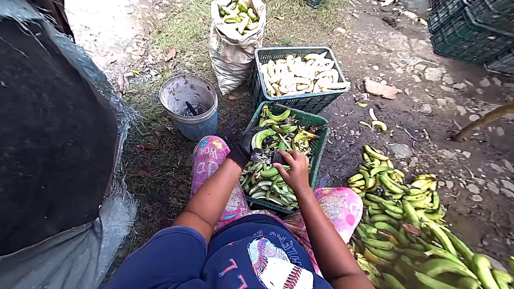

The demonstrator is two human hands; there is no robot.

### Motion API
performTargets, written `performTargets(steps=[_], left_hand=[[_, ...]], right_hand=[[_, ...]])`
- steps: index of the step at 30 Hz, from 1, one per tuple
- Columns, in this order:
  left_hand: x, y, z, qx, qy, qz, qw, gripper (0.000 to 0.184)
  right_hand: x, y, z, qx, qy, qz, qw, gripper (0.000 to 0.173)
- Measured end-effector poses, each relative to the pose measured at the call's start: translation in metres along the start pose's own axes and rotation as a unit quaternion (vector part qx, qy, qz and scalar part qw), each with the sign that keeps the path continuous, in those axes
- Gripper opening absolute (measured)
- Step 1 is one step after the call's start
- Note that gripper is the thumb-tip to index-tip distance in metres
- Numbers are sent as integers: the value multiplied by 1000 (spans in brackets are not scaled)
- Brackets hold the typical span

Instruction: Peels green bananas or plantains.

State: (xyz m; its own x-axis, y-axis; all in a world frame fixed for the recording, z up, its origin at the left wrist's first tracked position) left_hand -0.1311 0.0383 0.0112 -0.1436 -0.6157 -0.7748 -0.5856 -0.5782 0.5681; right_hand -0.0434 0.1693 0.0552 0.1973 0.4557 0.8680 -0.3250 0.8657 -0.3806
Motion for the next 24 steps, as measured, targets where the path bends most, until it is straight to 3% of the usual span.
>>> performTargets(steps=[2,5,7,11,14,16,18,21,24], left_hand=[[7,3,-7,-66,8,149,987,27],[0,4,-31,-184,-14,428,885,38],[-6,-3,-41,-176,-8,370,912,36],[2,-2,-44,-175,-39,284,942,35],[7,-5,-34,-159,-72,234,956,39],[-5,3,-16,-133,-77,176,972,38],[-10,-1,-3,-60,-57,98,992,37],[-11,-8,10,-4,-49,91,995,34],[-13,-8,12,-25,-1,159,987,30]], right_hand=[[4,5,7,-31,4,-3,1000,57],[8,36,22,-175,-6,54,983,54],[4,59,23,-255,-13,125,959,53],[9,63,26,-263,-32,136,955,53],[19,89,16,-315,-34,127,940,53],[23,88,16,-278,-39,131,951,51],[18,69,17,-175,-87,138,971,50],[8,42,15,-31,-143,116,982,55],[10,39,17,-40,-123,82,988,56]])
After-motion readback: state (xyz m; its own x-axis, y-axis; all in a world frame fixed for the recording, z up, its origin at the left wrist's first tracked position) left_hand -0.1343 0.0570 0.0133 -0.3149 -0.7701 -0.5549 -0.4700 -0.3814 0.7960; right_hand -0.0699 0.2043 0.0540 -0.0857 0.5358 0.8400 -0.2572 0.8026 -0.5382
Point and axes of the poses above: each hand's wrist, its own z-axis towards the middle knuckle, its own x-axis out of the back of the hand, y = z × x, the point moved 10 cm from there along z, towards the middle knuckle, and after that the axes turned 6 degrees about -y, right-handed, at the moved point
